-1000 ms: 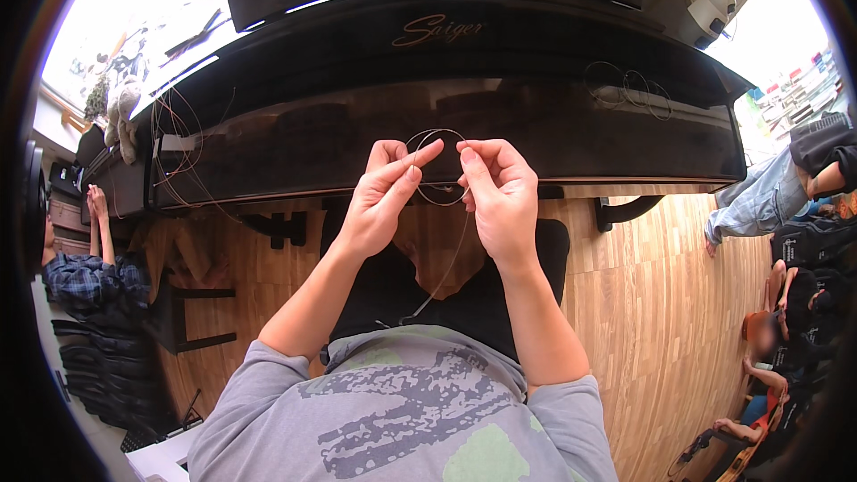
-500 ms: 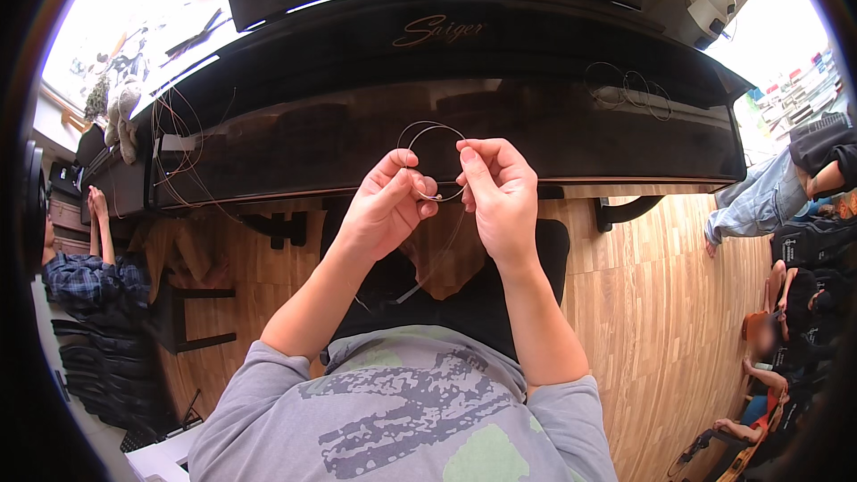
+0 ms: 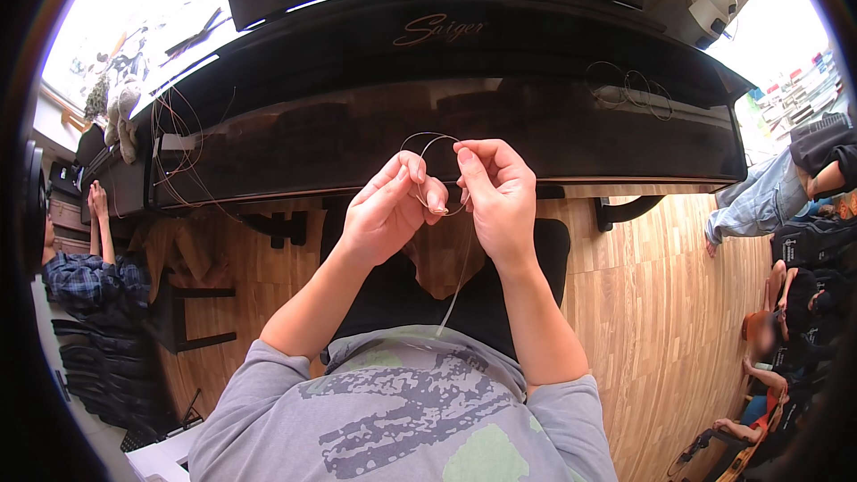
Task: The person sits on the floor and manipulates a thin metal wire by hand, bending and twisting it into a looped shape. The person repeatedly adjusts the wire's form and places it on the piano surface before continuing to refine the shape.
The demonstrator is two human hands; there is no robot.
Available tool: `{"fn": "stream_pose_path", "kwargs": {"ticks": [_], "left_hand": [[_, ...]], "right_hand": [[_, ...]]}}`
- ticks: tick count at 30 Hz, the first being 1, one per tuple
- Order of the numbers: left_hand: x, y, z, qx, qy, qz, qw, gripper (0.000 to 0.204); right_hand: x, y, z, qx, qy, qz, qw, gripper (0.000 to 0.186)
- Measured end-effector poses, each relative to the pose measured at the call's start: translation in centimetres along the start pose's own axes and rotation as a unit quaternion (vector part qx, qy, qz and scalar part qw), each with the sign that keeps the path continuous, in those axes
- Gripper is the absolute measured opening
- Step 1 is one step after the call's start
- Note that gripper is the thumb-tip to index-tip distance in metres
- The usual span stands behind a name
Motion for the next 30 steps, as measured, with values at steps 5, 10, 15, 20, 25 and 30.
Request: {"fn": "stream_pose_path", "kwargs": {"ticks": [5,10,15,20,25,30], "left_hand": [[0.5,-0.1,-0.6,0.027,-0.021,0.013,0.999,0.019],[1.8,0.1,-0.7,0.039,-0.062,0.035,0.997,0.022],[2.5,0.4,-0.6,0.038,-0.138,0.046,0.989,0.041],[1.9,0.6,-0.3,0.011,-0.097,-0.028,0.995,0.048],[-0.2,0.6,-0.5,0.029,-0.215,-0.077,0.973,0.057],[-1.4,0.9,-1.4,0.06,-0.239,-0.087,0.965,0.018]], "right_hand": [[0.1,0.1,0.0,-0.001,0.002,0.0,1.0,0.011],[0.2,0.1,-0.2,-0.005,0.012,-0.002,1.0,0.012],[0.1,0.1,0.0,-0.024,0.04,-0.006,0.999,0.011],[-0.1,0.3,0.7,-0.033,0.059,-0.027,0.997,0.011],[-0.5,0.1,0.9,-0.029,0.036,-0.035,0.998,0.01],[-0.7,0.1,0.9,-0.024,0.033,-0.028,0.999,0.011]]}}
Point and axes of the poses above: each hand's wrist, its own y-axis away from the middle knuckle, its own x-axis out of the palm, z = x × y, the point moved 8 cm from there along -y, towards the middle knuckle, and after that the axes turned 4 degrees about x, right-handed, at the moved point
